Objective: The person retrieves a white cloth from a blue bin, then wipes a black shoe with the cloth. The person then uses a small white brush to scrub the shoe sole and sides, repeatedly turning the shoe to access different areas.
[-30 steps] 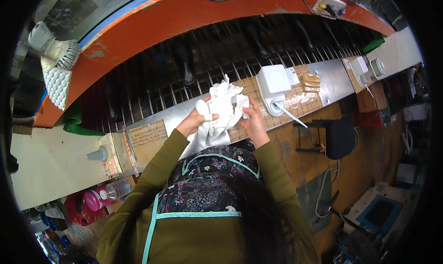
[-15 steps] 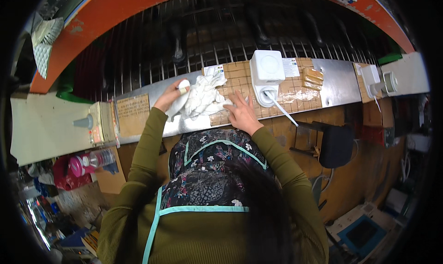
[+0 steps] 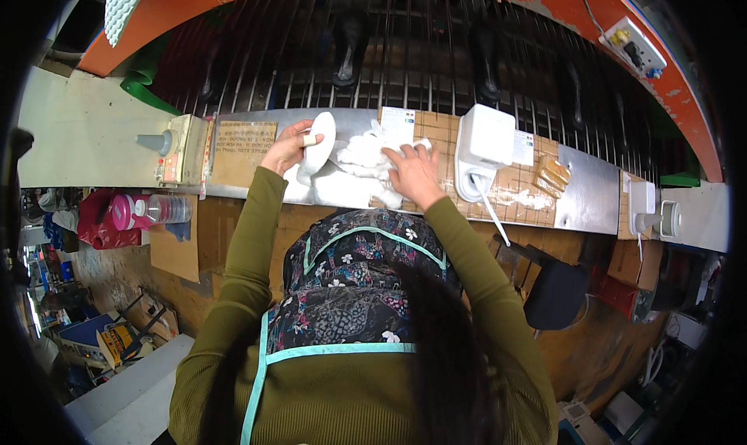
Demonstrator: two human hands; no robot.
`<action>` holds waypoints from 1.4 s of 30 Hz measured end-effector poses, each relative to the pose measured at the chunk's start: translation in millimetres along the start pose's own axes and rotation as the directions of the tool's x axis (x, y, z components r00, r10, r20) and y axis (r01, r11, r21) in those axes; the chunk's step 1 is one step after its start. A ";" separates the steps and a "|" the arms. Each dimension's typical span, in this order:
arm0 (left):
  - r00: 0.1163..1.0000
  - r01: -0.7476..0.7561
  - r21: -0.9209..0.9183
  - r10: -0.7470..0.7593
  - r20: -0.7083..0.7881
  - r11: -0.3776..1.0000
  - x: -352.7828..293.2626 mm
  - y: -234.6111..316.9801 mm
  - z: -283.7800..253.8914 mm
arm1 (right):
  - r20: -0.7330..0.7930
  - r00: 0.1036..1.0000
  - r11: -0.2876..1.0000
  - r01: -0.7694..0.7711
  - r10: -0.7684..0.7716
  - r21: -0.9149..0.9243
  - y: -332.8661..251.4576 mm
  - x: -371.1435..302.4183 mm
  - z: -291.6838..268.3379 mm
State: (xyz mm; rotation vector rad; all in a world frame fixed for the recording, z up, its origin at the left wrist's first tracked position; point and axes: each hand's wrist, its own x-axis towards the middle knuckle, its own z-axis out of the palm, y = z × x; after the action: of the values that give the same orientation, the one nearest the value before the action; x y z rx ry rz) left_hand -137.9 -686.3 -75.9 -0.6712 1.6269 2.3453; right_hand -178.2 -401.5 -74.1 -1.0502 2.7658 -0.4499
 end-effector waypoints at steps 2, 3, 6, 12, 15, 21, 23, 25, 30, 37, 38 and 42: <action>0.997 -0.068 -0.085 0.069 0.020 0.994 -7.8 7.2 8.1 | -0.137 0.991 1.000 0.012 -0.011 0.011 -5.1 -5.3 -6.4; 0.997 -0.066 -0.076 0.069 0.038 0.995 -11.5 12.8 15.2 | -0.198 0.980 0.996 0.033 -0.016 0.083 -9.3 -2.0 -13.0; 0.976 -0.211 -0.014 0.211 0.057 0.977 -13.9 23.0 46.7 | -0.271 0.963 0.716 0.189 0.000 0.672 -29.0 25.3 -38.3; 0.800 -0.428 0.510 0.575 -0.170 0.746 -20.6 44.7 116.1 | -0.078 0.949 0.090 0.052 0.305 0.995 -55.7 52.4 -36.2; 0.762 -0.549 0.425 0.640 -0.100 0.720 -28.2 42.8 138.4 | -0.069 0.949 -0.025 0.080 0.307 0.996 -45.3 48.5 -28.5; 0.732 -0.650 0.323 0.681 0.020 0.688 -53.7 28.7 145.6 | 0.034 0.977 -0.207 0.010 0.208 0.978 -36.2 38.9 -35.3; 0.778 -0.525 0.336 0.601 -0.181 0.782 -52.3 36.5 143.1 | 0.107 0.977 -0.345 -0.037 0.186 0.938 -33.2 38.2 -38.4; 0.895 -0.366 0.301 0.422 -0.146 0.881 -48.1 40.8 134.3 | 0.149 0.987 -0.356 -0.118 0.060 0.927 -34.5 33.5 -45.3; 0.932 -0.358 -0.104 0.348 -0.104 0.928 -43.1 22.4 99.9 | 0.331 0.910 -0.117 -0.368 -0.250 0.923 -35.1 13.1 -39.7; 0.745 -0.566 0.001 0.513 -0.426 0.824 -84.0 49.3 30.1 | 0.296 0.954 0.694 -0.247 0.051 0.676 -10.7 2.7 -37.9; 0.773 -0.481 0.130 0.490 -0.404 0.867 -87.3 50.0 24.8 | 0.157 0.986 0.746 -0.145 0.055 0.650 -7.5 12.4 -35.9; 0.986 -0.136 0.247 0.157 -0.065 0.959 -79.3 28.1 24.2 | -0.179 0.982 0.869 0.141 -0.061 0.474 12.1 68.3 -8.8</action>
State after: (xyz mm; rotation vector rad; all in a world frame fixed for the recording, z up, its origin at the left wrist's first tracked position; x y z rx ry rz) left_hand -86.3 -667.5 -7.7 -0.6248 2.0227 2.1865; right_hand -238.7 -436.5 -72.0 -1.0625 2.5085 -1.2177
